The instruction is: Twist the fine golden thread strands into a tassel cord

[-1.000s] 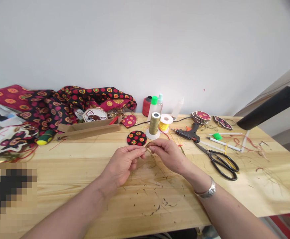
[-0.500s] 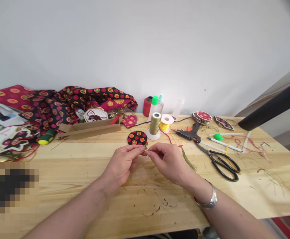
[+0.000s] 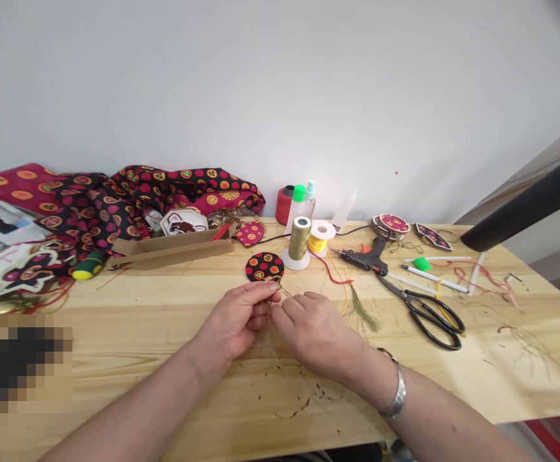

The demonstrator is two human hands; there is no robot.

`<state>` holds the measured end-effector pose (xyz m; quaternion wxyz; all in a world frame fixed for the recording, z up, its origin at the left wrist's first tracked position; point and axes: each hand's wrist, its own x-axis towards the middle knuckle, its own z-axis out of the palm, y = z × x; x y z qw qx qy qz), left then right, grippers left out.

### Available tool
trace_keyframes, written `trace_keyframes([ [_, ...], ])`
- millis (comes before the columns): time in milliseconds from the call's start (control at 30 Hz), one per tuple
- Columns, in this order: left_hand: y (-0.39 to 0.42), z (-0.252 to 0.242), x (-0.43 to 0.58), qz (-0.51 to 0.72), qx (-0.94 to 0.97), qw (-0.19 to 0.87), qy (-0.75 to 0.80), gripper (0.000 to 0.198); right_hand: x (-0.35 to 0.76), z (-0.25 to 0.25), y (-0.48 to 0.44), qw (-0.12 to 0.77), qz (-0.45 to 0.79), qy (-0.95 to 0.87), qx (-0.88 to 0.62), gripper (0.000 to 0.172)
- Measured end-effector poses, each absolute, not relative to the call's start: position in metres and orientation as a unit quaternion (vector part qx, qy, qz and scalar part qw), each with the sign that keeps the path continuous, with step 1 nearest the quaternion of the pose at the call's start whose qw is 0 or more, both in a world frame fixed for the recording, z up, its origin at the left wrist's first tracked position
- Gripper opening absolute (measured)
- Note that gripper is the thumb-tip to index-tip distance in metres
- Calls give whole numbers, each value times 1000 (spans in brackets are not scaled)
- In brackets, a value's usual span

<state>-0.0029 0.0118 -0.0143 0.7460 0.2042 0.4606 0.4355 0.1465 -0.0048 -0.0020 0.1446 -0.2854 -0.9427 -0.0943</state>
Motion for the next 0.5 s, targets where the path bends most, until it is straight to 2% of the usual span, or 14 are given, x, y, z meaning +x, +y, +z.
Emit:
trace_keyframes([
  [100, 12, -13, -2, 444, 204, 750, 447, 11, 149, 5, -2, 209, -27, -929, -304, 18],
  [233, 11, -11, -2, 450, 230, 733, 455, 10, 154, 8, 8, 365, 105, -824, -420, 14],
  [500, 7, -7, 2, 419, 280, 713, 488, 12, 152, 2, 20, 411, 298, -727, -462, 8],
])
